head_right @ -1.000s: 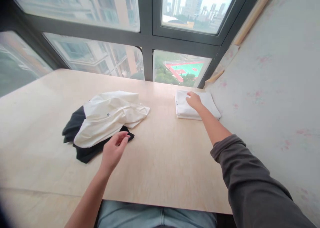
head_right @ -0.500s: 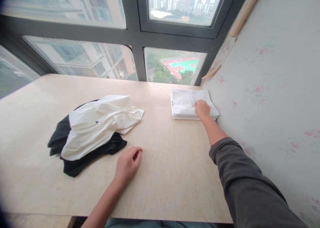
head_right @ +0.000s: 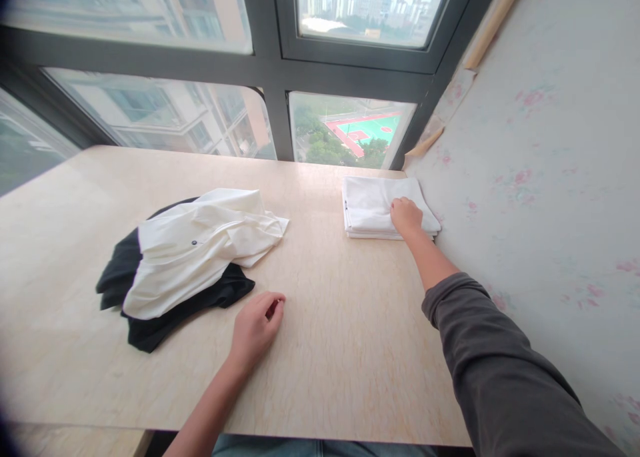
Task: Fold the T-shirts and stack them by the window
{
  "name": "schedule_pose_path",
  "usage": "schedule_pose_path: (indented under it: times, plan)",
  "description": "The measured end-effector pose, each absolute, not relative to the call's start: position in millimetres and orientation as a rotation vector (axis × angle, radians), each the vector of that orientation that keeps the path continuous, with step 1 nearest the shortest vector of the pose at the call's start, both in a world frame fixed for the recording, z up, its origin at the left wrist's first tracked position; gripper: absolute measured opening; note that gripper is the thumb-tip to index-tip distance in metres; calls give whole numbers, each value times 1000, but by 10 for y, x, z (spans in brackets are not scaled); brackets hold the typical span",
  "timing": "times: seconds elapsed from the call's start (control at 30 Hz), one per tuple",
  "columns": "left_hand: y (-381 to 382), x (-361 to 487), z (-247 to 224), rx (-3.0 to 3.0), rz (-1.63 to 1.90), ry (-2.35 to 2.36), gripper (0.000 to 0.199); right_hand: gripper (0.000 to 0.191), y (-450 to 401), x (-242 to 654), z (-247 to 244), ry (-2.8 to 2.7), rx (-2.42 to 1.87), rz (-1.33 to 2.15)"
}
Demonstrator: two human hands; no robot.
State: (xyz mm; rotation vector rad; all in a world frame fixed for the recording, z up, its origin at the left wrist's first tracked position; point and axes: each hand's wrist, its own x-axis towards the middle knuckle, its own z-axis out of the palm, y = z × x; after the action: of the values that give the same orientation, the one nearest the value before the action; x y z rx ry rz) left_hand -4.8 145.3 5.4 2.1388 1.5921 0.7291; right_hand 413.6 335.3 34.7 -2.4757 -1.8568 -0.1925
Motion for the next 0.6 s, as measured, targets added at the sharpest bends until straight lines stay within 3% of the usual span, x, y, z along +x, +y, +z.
schedule_pose_path:
  times: [0.6]
  plan:
    - [1461, -46, 65, 2156, 747, 1586, 15, 30, 3285, 4076, 442, -1796, -2473, -392]
